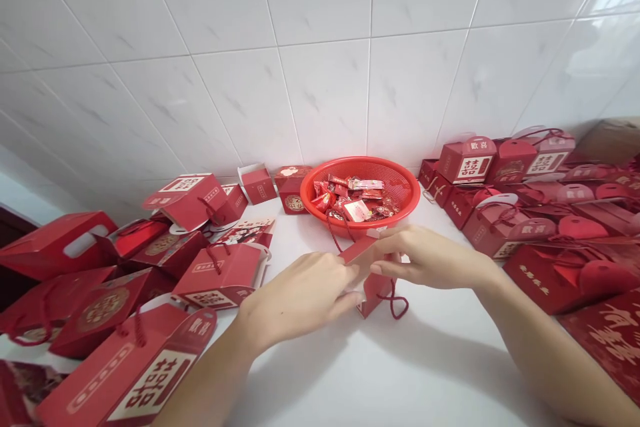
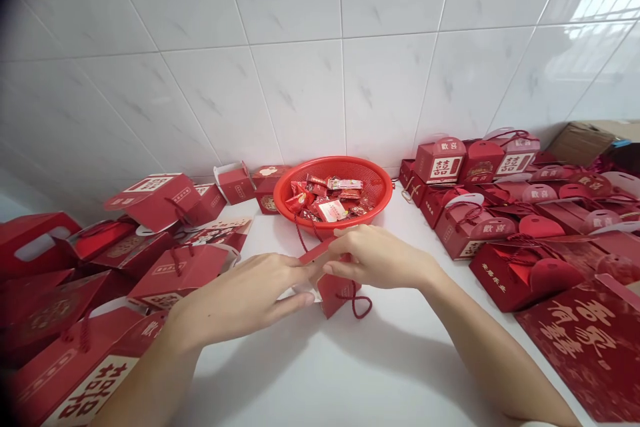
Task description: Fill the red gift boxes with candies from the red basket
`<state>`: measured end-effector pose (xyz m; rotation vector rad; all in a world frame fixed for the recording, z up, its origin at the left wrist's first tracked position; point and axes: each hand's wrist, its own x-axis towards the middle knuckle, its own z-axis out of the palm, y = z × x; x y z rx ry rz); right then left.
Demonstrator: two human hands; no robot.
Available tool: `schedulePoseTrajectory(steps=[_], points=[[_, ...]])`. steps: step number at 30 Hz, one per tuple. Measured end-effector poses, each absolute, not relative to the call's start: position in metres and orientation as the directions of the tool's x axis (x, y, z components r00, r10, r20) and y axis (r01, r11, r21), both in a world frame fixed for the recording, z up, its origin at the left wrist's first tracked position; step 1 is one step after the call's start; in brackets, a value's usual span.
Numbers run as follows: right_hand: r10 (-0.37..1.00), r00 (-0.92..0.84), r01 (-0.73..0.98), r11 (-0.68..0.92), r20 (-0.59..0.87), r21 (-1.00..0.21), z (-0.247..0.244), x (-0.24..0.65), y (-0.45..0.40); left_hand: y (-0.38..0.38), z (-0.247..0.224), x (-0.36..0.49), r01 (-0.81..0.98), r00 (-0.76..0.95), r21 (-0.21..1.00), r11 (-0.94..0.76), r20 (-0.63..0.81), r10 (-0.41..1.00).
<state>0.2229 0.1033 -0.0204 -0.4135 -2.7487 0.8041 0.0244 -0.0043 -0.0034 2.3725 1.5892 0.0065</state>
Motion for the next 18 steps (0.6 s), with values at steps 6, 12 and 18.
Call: schedulePoseTrajectory(steps=[6,12,18], points=[[0.341,-0.94,0.289,0.819,0.017,-0.495,-0.02,0.23,0.104,0.002,-0.006,0.02,0.96,0.268,0.13,-0.249,-0.159,0.95],[0.369,-0.929,0.325,0.856,0.034,-0.403,-0.03,0.228,0.104,0.013,-0.012,0.013,0.986,0.124,0.126,-0.108,-0.126,0.984],[0.381,-0.921,0.323,0.863,0.083,-0.388,-0.032,0.223,0.102,0.019,-0.003,0.003,0.989,0.043,0.146,-0.017,-0.178,0.983]])
